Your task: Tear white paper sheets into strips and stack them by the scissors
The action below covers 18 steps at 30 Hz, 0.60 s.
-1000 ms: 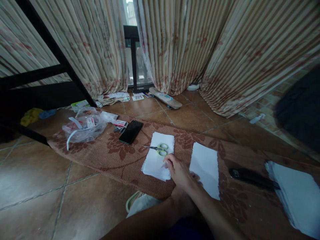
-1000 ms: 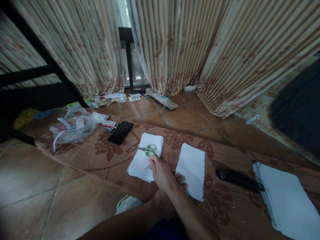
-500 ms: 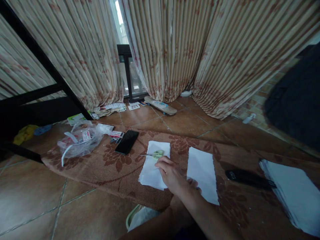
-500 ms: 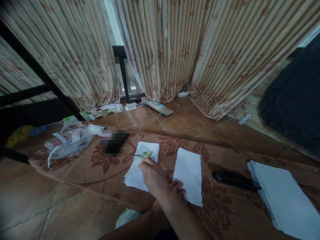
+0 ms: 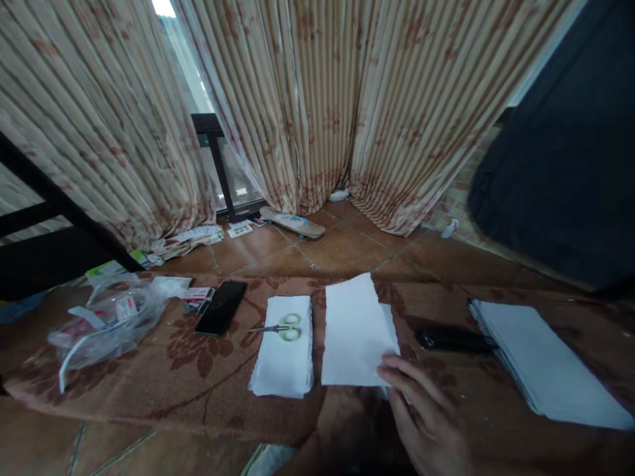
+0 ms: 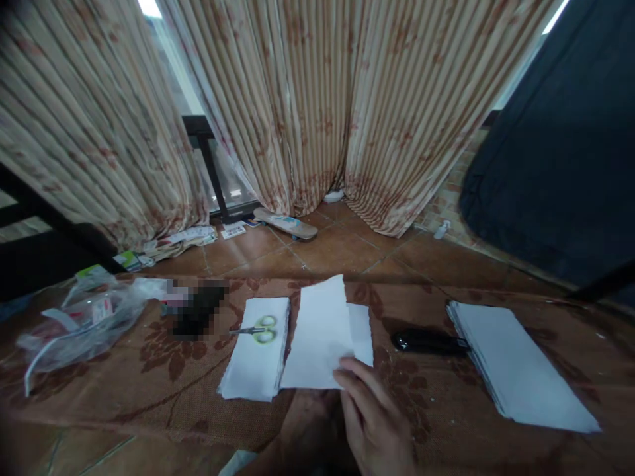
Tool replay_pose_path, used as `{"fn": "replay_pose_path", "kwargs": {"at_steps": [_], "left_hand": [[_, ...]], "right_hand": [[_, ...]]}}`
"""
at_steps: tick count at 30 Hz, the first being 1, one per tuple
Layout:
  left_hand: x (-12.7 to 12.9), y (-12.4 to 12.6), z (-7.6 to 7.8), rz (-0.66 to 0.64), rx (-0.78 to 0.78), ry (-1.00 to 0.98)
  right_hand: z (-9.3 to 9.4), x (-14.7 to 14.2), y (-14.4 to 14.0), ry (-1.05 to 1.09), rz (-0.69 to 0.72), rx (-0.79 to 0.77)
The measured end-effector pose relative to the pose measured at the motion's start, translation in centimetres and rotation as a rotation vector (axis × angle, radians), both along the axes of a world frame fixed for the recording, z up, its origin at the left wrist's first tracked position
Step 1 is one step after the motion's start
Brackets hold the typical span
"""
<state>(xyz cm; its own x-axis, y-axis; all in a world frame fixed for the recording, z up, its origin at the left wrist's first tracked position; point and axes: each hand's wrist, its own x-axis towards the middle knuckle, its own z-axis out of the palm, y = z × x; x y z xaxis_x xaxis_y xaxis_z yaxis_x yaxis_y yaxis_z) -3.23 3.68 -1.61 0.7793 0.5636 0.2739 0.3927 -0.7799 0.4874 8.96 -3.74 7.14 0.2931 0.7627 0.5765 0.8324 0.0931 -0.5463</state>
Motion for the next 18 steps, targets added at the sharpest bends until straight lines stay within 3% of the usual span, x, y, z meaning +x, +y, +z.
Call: {"fn": "replay_pose_path", "kwargs": {"at_steps": [4, 7, 18], "left_hand": [[0.7, -0.4, 0.3, 0.007, -0.032, 0.025], [0.9, -0.3, 0.7, 0.026, 0.004, 0.010], [0.6, -0.3, 0.6, 0.057, 0.067, 0.032]], "right_hand": [[-6.0, 2.7, -0.8, 0.006, -0.071, -0.181], [-8.4, 3.3, -1.1, -0.003, -0.088, -0.241], [-9.0, 3.0, -2.4, -0.073, -0.122, -0.260]]}}
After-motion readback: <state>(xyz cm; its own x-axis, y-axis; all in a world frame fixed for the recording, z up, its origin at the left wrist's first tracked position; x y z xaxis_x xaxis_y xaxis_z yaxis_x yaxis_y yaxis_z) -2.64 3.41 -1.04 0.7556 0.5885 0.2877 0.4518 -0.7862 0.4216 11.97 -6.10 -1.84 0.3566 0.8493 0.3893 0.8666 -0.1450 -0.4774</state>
